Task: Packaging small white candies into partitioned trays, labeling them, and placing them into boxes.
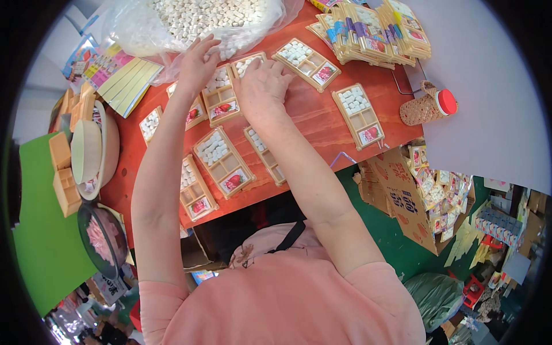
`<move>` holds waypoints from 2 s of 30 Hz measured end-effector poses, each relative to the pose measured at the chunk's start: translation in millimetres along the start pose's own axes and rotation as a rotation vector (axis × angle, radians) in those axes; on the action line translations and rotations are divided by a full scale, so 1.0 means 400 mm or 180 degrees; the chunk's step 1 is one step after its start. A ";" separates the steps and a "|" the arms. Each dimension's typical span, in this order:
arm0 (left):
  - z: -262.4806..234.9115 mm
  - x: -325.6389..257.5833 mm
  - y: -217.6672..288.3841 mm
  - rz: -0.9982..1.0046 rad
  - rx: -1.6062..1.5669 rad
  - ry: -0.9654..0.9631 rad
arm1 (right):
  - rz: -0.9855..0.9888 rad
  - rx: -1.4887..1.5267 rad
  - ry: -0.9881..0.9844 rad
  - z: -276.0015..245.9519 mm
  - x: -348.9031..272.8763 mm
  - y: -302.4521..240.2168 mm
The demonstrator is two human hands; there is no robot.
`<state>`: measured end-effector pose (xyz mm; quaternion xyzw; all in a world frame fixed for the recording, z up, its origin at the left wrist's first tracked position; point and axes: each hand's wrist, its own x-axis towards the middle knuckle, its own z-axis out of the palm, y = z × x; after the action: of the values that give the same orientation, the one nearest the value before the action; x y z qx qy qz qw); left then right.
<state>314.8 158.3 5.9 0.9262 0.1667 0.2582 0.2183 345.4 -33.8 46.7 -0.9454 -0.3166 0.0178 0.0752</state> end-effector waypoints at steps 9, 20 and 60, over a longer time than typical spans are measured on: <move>-0.114 -0.204 0.113 0.0385 0.0054 0.0314 | -0.0222 -0.0588 0.0007 0.031 0.008 -0.024; -0.152 -0.390 0.238 0.0324 0.0351 -0.0282 | -0.0594 -0.0044 0.0598 0.131 0.032 0.000; -1.009 -1.207 -0.268 -0.3669 0.2413 0.1176 | -0.2174 0.0783 0.0790 0.041 0.091 0.053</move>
<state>-320.3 174.1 68.8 0.6440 0.7423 0.1787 -0.0487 385.9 -26.4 27.8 -0.7643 -0.5974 -0.0850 0.2275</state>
